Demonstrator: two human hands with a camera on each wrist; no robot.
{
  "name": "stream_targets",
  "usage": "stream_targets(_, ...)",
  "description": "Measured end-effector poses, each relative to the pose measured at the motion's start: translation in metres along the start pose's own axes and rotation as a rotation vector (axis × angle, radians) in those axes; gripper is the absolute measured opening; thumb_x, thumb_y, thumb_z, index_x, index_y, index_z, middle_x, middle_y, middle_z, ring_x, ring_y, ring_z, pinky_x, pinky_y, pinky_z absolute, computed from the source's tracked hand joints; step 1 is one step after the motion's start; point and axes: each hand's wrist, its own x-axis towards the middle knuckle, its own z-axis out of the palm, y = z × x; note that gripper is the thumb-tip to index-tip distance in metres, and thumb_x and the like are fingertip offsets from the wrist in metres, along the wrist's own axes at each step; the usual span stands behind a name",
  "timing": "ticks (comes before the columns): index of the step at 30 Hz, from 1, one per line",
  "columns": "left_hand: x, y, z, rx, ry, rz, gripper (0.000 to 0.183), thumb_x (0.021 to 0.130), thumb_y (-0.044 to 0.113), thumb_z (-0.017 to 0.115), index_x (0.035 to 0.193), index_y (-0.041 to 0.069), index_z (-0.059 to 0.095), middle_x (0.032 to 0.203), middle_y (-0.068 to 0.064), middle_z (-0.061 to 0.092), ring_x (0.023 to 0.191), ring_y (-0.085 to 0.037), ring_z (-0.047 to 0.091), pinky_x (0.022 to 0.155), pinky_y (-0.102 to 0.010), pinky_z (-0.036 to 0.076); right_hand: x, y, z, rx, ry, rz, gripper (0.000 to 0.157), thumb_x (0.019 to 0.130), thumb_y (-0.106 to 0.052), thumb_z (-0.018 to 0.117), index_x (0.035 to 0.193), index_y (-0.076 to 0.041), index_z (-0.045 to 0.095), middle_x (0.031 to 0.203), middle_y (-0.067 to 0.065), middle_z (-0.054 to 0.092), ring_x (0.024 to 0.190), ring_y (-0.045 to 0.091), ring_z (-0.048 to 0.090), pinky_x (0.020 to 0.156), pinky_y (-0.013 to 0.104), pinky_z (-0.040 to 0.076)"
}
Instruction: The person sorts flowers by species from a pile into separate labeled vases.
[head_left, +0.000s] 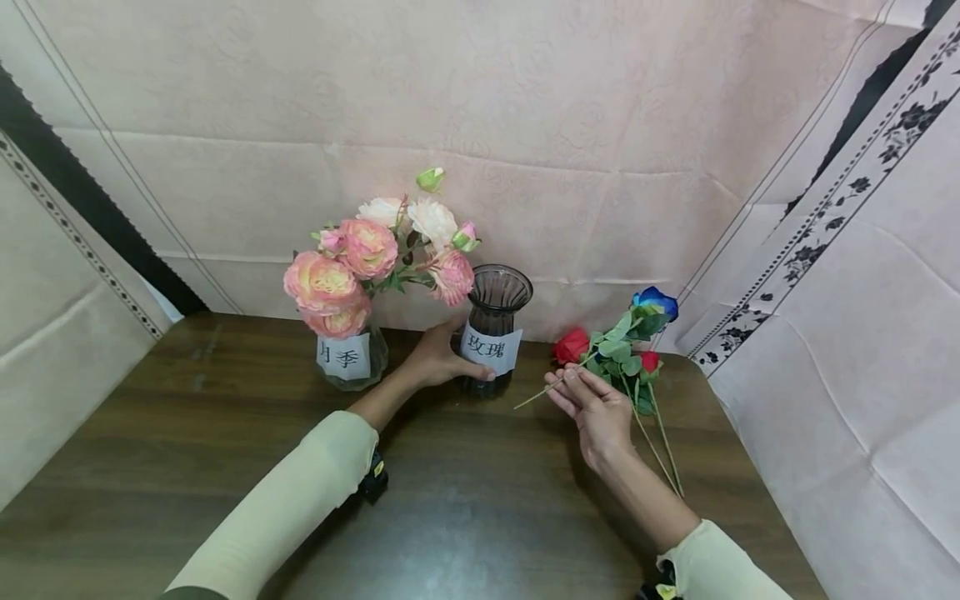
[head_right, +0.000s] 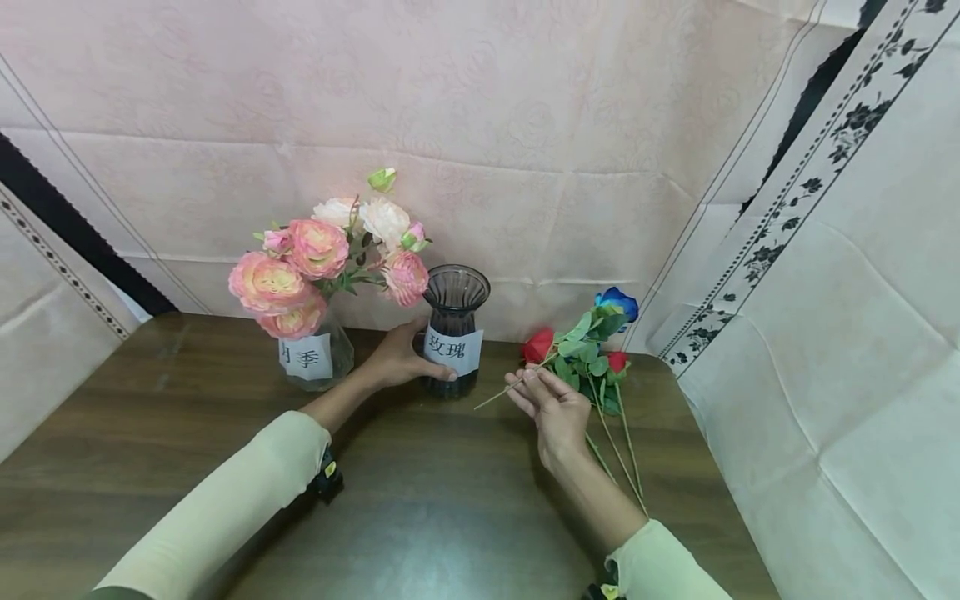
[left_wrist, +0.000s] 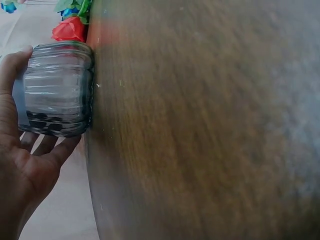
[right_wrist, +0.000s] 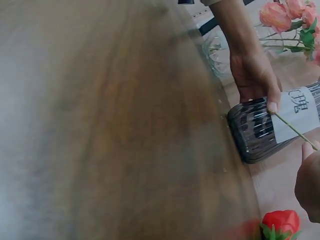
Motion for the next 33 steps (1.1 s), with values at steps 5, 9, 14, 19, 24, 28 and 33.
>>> stream_targets(5,0.0,0.0,0.002,-0.002,-0.001,-0.016,0.099,0.075,0.033,0.108,0.16,0.016,0.058,0.152,-0.009,0.071,0.147,-0.035,0.063,0.126,-0.057,0.049,0.006,-0.013,0.006,0.039,0.027,-0.077,0.015,0.108,-0.004,0.075,0.104,-0.012,0.087,0.097,0.004,0.088,0.096,0.02,0.088,0.091,0.04,0.07)
stream_targets(9,0.0,0.0,0.004,0.005,0.002,-0.03,0.098,0.075,0.033,0.107,0.159,0.016,0.06,0.153,-0.009,0.07,0.148,-0.034,0.061,0.126,-0.057,0.049,0.012,-0.031,0.013,0.073,0.014,-0.134,0.013,0.108,-0.005,0.074,0.107,-0.01,0.086,0.097,0.004,0.088,0.096,0.019,0.088,0.092,0.039,0.07)
stream_targets(14,0.0,0.0,0.003,0.005,0.009,-0.03,0.099,0.076,0.033,0.107,0.161,0.016,0.059,0.155,-0.01,0.069,0.149,-0.035,0.06,0.127,-0.058,0.048,0.02,-0.05,0.024,0.114,0.005,-0.174,0.009,0.107,-0.006,0.075,0.107,-0.007,0.084,0.095,0.006,0.087,0.096,0.02,0.088,0.092,0.038,0.07)
stream_targets(19,-0.001,-0.002,0.001,0.008,0.012,-0.025,0.099,0.076,0.032,0.107,0.161,0.018,0.058,0.155,-0.009,0.069,0.149,-0.035,0.061,0.126,-0.059,0.049,0.026,-0.063,0.039,0.2,0.0,-0.199,0.011,0.104,-0.007,0.079,0.112,-0.001,0.084,0.097,0.009,0.087,0.096,0.022,0.088,0.093,0.037,0.069)
stream_targets(24,-0.001,-0.003,-0.001,-0.003,0.002,-0.015,0.097,0.076,0.03,0.107,0.159,0.019,0.059,0.153,-0.009,0.071,0.147,-0.034,0.063,0.126,-0.059,0.049,0.028,-0.071,0.055,0.241,0.004,-0.225,0.011,0.103,-0.008,0.08,0.111,-0.002,0.084,0.097,0.009,0.087,0.097,0.022,0.088,0.094,0.038,0.069)
stream_targets(28,-0.001,-0.002,0.0,-0.011,-0.009,-0.016,0.098,0.075,0.03,0.108,0.159,0.019,0.059,0.151,-0.01,0.071,0.144,-0.034,0.065,0.126,-0.058,0.05,0.029,-0.076,0.064,0.274,0.008,-0.253,0.01,0.104,-0.009,0.08,0.11,-0.002,0.083,0.097,0.009,0.087,0.098,0.022,0.088,0.095,0.038,0.068)
stream_targets(33,0.0,0.0,-0.001,-0.005,-0.012,-0.02,0.098,0.075,0.03,0.107,0.159,0.018,0.059,0.151,-0.01,0.071,0.144,-0.034,0.065,0.126,-0.058,0.049,0.033,-0.082,0.078,0.325,0.024,-0.296,0.011,0.104,-0.006,0.079,0.113,-0.001,0.082,0.096,0.01,0.086,0.096,0.023,0.088,0.095,0.04,0.069)
